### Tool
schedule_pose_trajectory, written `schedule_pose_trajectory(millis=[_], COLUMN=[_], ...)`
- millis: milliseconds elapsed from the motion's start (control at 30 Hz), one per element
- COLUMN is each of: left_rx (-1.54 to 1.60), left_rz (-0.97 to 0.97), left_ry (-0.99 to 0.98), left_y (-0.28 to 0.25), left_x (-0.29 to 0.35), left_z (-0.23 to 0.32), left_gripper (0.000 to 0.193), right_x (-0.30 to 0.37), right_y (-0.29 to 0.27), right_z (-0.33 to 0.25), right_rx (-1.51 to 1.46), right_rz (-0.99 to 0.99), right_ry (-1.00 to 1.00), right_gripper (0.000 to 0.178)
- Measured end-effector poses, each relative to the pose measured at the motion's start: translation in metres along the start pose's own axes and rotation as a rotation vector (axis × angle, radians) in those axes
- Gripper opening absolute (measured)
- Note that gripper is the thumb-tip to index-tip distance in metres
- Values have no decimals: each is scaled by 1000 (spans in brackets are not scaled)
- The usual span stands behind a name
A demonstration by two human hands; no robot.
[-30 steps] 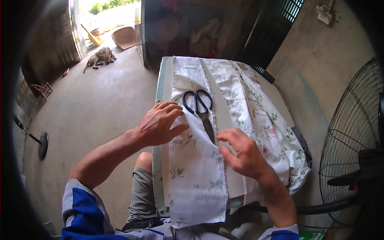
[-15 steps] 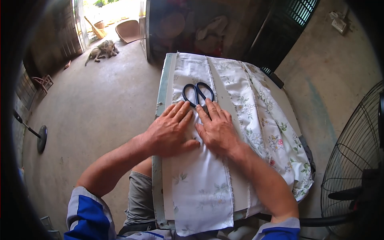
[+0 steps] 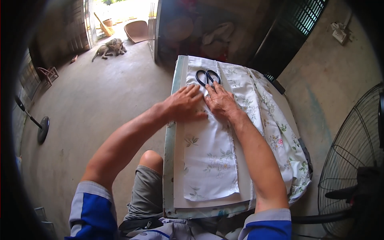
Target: The person folds a piece of floral patterned fabric around a white board, places the folded piece into a plastic bag, and then uses a pair of shears to cut along the edge of a long strip of the same fabric.
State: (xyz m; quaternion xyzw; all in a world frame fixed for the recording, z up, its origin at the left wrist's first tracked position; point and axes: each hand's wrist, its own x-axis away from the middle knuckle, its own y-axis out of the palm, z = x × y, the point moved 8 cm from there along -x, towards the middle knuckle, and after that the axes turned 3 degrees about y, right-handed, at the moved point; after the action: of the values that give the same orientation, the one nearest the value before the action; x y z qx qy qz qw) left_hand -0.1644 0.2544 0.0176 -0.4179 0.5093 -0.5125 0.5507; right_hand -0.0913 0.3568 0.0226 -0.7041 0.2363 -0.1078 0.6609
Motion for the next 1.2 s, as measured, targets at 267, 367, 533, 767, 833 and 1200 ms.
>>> schedule_pose_trajectory(millis=[267,367,533,767,833,1200], left_rx=[239,275,354,297,261,184], left_rz=[35,45,31,91,101,318], left_ry=[317,323,351,296,293,285], left_y=[1,-1,-13,-8,-7,-5], left_x=[139,166,198,213,217,236], left_z=[141,169,197,206,208,214], left_gripper=[82,86,90,87,85,78], right_x=[2,4,32,161,194,281], right_y=[2,-1,-25,-24,-25,-53], right_z=[8,9,-10,-105,-107,-51], right_rx=[-7,12,53,-162,-226,-101], right_rz=[13,36,103,149,156,225], right_ry=[3,0,-50,-482,-494,-215], right_gripper=[62,63,59,45,44,42])
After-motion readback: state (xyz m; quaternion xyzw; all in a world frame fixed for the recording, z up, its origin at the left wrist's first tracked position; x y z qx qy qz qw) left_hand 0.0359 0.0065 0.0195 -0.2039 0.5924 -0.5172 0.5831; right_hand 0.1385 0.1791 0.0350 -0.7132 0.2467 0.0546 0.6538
